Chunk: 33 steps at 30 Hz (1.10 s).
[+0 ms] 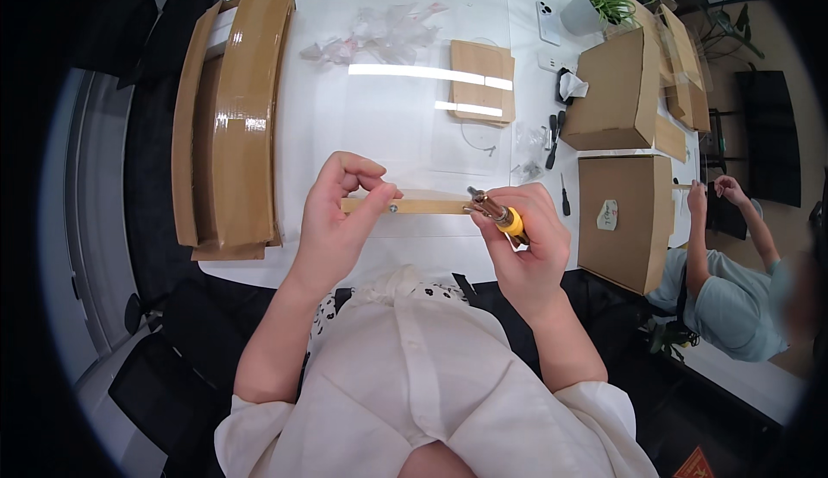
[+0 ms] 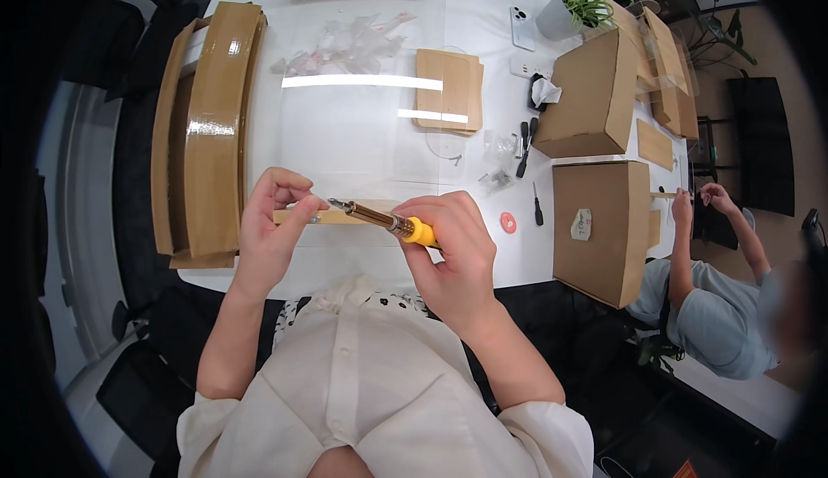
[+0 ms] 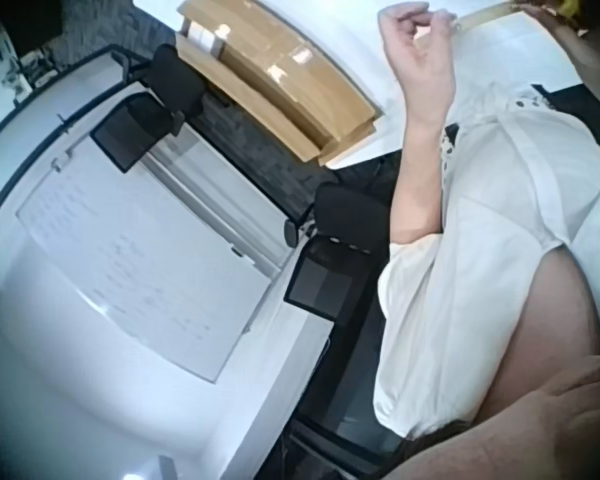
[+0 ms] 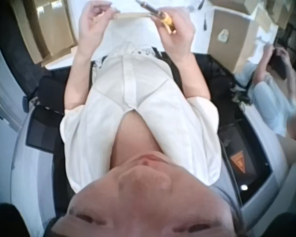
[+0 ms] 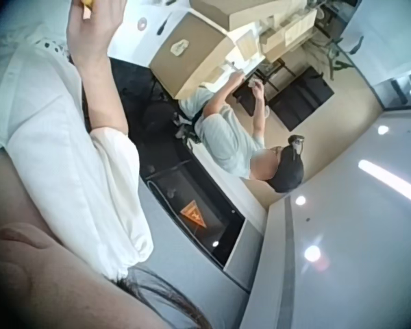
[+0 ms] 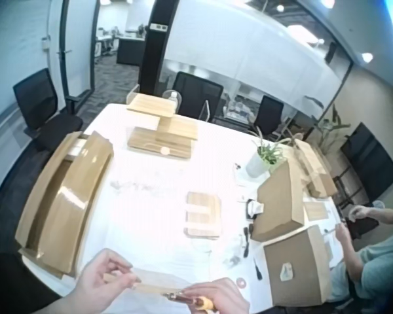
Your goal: The person assembles a small wooden shelf by inserting a metal dowel into a pre-drilled hole and then using a screwdriver to tighten a screw into the dowel. The person repeats this process for multiple dowels on the same wooden piece.
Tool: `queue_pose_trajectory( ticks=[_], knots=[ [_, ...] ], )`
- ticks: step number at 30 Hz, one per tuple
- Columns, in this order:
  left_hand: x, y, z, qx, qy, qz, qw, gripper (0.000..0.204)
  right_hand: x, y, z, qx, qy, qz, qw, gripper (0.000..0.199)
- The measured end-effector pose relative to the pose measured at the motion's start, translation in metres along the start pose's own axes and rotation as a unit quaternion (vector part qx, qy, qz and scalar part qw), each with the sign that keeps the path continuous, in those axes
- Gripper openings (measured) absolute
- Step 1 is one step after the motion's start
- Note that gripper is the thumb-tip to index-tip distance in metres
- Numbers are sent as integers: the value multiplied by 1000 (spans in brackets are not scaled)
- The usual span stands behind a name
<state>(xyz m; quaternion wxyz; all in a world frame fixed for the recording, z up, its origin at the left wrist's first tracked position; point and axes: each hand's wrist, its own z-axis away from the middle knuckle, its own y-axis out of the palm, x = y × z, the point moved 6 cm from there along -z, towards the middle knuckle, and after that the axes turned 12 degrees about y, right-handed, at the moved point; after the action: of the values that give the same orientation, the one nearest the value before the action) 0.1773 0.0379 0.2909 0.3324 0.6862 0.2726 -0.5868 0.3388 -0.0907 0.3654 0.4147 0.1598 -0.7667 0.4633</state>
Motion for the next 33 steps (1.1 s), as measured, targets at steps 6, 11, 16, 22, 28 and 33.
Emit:
queue_pose_trajectory(
  ticks=[6,11,16,22,28,33],
  knots=[
    [-1,0,1,-1,9,1,1000,15,8,2,-2,10,-25,48,998,31],
    [-2,0,1,-7,0,-1,1000,15,9,2,-5,33,-6,68,997,29],
    [-1,1,3,-6,9,-2,1000,17,10,4,-4,24,-13,84,996,28],
    [-3,2,4,-7,2,-13,1000,15,11,7,-1,4,-30,94,995,25],
    [-3,1,3,-12,12,-13,1000,15,9,9,0,-6,-38,90,995,27],
    [1,-1,4,0,-1,-14,1000,15,-14,-14,1,-81,164,-108,977,28]
  ],
)
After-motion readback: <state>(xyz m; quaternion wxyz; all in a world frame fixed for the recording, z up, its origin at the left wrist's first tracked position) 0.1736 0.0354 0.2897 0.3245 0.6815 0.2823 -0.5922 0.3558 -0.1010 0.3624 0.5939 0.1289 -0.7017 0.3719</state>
